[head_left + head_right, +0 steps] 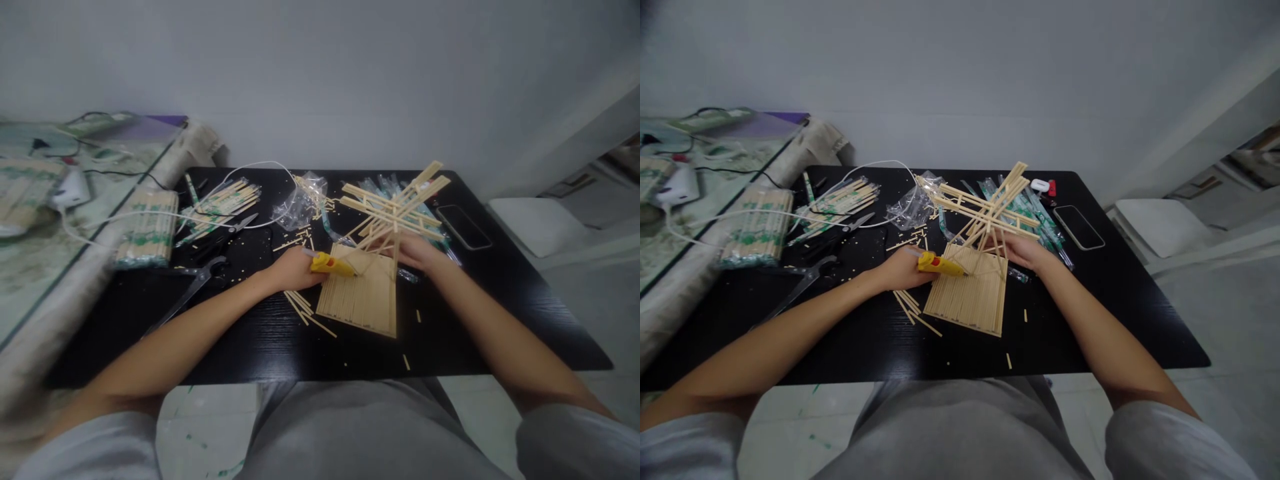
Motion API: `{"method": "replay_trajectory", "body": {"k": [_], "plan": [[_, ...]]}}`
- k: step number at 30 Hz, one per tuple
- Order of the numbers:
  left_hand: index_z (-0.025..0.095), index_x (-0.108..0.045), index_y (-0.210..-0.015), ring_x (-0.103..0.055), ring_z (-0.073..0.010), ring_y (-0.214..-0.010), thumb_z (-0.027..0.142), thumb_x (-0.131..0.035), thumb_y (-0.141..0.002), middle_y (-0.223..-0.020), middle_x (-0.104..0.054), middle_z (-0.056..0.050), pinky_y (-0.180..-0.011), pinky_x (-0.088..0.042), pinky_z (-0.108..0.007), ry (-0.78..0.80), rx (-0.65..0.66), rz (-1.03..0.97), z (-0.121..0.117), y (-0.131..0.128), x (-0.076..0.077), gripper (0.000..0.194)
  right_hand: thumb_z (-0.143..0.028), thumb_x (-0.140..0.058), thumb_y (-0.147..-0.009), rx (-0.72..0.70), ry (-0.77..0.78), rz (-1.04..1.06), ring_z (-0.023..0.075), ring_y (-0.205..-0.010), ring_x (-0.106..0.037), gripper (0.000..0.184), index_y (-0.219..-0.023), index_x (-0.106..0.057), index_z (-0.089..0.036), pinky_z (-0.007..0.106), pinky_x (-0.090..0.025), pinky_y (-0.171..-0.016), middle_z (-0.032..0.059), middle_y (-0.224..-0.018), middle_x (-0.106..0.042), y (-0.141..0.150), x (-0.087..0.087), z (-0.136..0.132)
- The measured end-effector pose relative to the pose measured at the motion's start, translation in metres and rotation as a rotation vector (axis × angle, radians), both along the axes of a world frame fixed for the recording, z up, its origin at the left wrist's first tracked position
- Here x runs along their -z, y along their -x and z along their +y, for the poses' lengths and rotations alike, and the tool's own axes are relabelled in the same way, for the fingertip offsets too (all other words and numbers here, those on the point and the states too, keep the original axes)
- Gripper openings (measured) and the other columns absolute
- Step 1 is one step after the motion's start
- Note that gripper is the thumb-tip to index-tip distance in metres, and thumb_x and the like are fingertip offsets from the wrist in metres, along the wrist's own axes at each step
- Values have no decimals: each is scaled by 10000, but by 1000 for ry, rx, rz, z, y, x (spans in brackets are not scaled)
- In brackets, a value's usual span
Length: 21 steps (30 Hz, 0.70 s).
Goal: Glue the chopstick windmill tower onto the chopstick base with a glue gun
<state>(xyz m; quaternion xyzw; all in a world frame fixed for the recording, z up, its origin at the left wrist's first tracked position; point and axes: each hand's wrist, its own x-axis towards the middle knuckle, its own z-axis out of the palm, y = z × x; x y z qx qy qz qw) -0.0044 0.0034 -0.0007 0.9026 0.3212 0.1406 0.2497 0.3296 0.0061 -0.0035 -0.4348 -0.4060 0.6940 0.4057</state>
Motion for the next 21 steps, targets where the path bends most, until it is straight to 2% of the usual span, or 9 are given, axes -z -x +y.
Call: {"method": "replay_trajectory", "body": {"k": [5, 13, 21], "plan": [[193, -755, -858, -693, -175, -755, 271, -735, -893, -824, -760, -16, -741, -497, -268, -16, -7, 13, -2, 0, -4, 87, -213, -808, -946, -28, -7, -7, 218, -853, -813, 49, -964, -770, -188, 362, -660, -926, 65, -890, -818, 0, 2, 0], [192, -725, -829, -677, -173, -732, 278, -730, -913, -779, -727, -4, -730, -482, -272, -33, -2, 25, -1, 1, -3, 120, -216, -817, -951, -61, 29, 12, 186, -830, -800, 92, -883, -775, -170, 289, -656, -869, 81, -890, -822, 0, -2, -1], [194, -728, -826, -678, -154, -711, 228, -724, -912, -786, -741, 7, -708, -487, -249, 6, -5, -1, -2, 2, -4, 92, -236, -821, -962, -83, 11, 73, 200, -875, -811, 111, -1036, -805, -154, 317, -652, -916, 95, -979, -836, 6, -1, 1]]}}
